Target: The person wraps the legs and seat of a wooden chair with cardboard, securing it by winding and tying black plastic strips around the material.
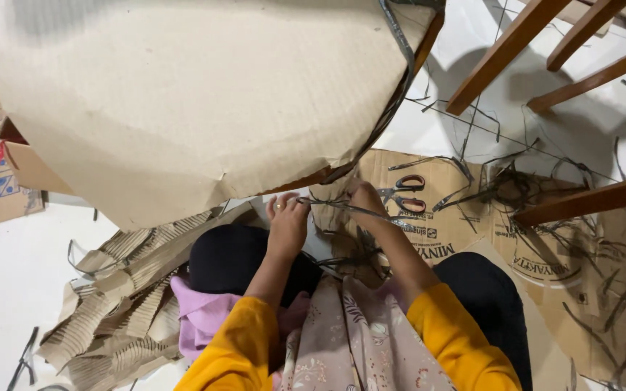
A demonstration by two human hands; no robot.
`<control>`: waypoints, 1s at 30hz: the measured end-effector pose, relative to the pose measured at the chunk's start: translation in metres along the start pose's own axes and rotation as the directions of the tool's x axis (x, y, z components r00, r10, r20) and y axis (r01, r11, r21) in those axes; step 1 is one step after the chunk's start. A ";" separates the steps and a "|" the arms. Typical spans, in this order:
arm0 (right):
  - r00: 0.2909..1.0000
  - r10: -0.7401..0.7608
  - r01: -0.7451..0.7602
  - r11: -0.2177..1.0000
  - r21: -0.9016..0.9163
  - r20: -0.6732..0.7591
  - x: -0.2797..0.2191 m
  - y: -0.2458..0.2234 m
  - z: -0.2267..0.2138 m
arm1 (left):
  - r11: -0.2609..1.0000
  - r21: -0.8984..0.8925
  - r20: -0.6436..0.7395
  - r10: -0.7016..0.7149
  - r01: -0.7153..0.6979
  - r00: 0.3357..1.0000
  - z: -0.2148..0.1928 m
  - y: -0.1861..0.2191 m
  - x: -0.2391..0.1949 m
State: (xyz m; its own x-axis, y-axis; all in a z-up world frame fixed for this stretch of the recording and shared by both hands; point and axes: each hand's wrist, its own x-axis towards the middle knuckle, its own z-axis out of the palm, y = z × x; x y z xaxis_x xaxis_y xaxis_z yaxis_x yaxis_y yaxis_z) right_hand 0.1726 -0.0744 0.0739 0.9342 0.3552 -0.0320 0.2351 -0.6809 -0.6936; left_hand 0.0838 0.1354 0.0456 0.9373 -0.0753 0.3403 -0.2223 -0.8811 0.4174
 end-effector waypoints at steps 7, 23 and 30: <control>0.975 -0.048 0.056 0.998 0.029 -0.219 -0.052 -0.024 -0.009 | 0.955 -0.192 0.055 -0.219 0.225 0.974 -0.033 0.012 -0.011; 0.941 0.313 -0.220 0.855 0.469 -0.129 -0.133 -0.138 0.003 | -0.163 -0.751 0.615 -0.526 0.639 0.587 0.000 0.042 -0.032; 0.977 -0.002 0.048 0.975 0.216 -0.211 -0.136 -0.114 0.057 | -0.397 -0.695 0.719 -0.409 0.600 0.562 -0.032 0.056 -0.020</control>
State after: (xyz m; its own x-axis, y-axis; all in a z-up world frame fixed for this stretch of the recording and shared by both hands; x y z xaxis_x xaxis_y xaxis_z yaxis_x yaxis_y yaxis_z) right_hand 0.0036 -0.0089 0.1167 0.9695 0.2128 0.1219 0.2165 -0.5089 -0.8331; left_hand 0.0442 0.1027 0.0894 0.8109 -0.0179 -0.5849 0.4640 0.6287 0.6240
